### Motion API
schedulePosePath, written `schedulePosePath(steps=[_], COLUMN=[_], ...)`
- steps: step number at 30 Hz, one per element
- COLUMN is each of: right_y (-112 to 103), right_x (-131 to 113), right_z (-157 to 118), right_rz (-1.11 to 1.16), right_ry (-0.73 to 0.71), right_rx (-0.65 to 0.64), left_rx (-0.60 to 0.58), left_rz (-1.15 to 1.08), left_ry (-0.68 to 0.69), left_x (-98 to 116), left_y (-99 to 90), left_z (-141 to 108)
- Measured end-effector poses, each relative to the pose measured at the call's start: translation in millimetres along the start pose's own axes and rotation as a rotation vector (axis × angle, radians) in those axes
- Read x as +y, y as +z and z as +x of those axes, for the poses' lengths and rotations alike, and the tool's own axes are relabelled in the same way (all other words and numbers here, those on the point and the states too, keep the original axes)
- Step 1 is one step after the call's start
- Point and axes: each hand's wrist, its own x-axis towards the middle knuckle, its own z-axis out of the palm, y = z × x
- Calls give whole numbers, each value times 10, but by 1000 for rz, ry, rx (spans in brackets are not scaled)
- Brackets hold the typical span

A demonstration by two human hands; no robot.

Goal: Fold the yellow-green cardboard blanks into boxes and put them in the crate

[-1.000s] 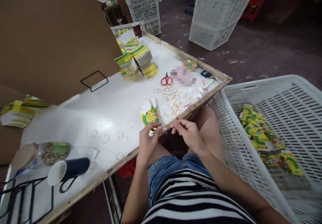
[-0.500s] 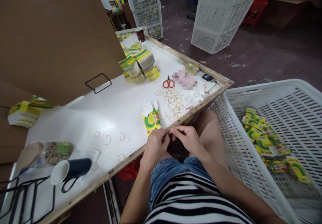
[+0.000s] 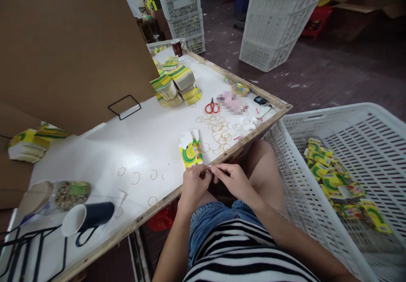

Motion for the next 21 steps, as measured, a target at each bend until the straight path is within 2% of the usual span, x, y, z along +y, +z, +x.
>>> schedulePosePath(steps=[8,16,21], right_y=[95,95,121], right_x=[9,14,36], right_z=[-9,11,10], right_rz=[72,65,62], right_ry=[70,59,56], right_rx=[-46,-52,-56], left_rx=[113,252,268], left_rz=[-38,22,56], left_ry=[-67,-144,-156], left_x=[-100,-313,-477], left_y=[32,-136,-180], left_z=[21,82,85])
